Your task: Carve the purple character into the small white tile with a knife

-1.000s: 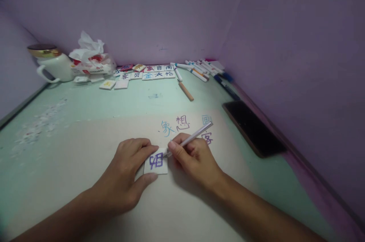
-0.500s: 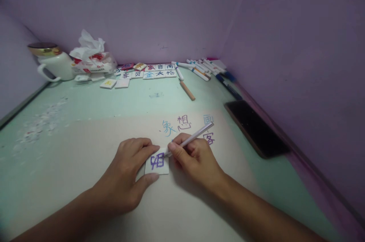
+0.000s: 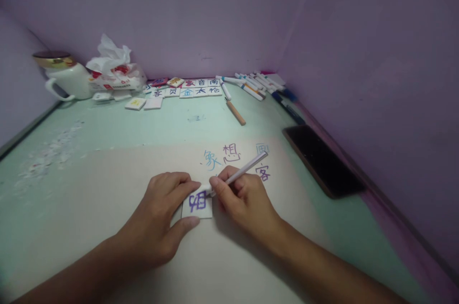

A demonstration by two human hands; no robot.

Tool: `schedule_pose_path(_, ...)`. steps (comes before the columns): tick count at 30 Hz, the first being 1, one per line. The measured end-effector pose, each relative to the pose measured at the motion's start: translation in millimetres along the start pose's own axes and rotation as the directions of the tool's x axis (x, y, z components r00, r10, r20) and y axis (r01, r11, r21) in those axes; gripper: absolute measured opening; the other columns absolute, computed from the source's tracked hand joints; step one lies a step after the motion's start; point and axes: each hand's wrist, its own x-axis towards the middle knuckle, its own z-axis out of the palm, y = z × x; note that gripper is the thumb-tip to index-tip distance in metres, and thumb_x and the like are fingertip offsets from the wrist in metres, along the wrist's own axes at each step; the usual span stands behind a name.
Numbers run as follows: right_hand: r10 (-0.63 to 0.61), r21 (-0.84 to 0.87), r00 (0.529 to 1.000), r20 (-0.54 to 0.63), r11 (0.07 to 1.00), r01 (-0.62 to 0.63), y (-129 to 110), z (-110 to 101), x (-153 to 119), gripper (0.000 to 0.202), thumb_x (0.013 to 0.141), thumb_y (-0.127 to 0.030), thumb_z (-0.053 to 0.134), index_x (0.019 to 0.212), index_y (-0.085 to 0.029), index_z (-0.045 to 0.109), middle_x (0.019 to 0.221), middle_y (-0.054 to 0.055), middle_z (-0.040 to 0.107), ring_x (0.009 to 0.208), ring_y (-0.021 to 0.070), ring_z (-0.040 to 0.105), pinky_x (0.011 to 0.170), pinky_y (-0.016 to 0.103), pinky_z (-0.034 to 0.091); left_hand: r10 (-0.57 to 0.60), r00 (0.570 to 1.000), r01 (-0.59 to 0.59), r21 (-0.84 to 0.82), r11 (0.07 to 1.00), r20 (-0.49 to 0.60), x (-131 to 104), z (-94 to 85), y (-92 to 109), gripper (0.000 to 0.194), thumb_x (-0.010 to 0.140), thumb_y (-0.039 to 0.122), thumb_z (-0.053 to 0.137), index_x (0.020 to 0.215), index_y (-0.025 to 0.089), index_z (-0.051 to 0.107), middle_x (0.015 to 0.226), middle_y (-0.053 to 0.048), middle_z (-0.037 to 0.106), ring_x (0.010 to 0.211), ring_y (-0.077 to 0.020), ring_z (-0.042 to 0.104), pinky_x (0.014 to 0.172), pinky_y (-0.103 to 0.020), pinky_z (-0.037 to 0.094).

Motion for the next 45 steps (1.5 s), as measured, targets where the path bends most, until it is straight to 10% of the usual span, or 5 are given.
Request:
schedule_pose_path(26,0.110,0.047,0.993,0.044,0.993,-0.112,-7.1,0.6,4.7,0.033,0.088,-0.040,0.048,0.061,-0.019,0.048,0.042,-0.005,0.050,0.035,0.0067,0.038,0.037,0.021,0.025,-0.032,0.999,0.032,0.028,0.999,0.010,2.2,0.3,2.9,0.034,0.074,0.018,0.053,0.108,0.016,0.054,0.103,-0.012,0.055,0.091,-0.0274,0.050,0.082,-0.050,0.038)
schedule_pose_path(34,0.249,0.296,0.964,0.096,0.917,-0.266,-8.4,-1.1,3.4,0.037,0.077,-0.053,0.057,0.064,-0.020,0.047,0.042,-0.006,0.048,0.031,0.0075,0.039,0.031,0.019,0.024,-0.004,1.000,0.004,0.017,1.000,0.028,2.7,-0.1,1.0,0.034,0.074,0.019,0.053,0.108,0.014,0.054,0.103,-0.013,0.056,0.092,-0.0284,0.052,0.083,-0.051,0.039)
schedule_pose_path(45,0.052,0.168,0.998,-0.029,0.985,-0.046,1.0,-1.5,-2.9,0.035,0.088,-0.046,0.050,0.066,-0.019,0.049,0.047,-0.005,0.047,0.042,0.0081,0.039,0.042,0.021,0.029,0.026,0.999,-0.025,-0.009,1.000,0.039,0.5,1.0,-2.1,0.037,0.078,0.018,0.052,0.114,0.016,0.050,0.109,-0.012,0.054,0.098,-0.0279,0.050,0.088,-0.051,0.037)
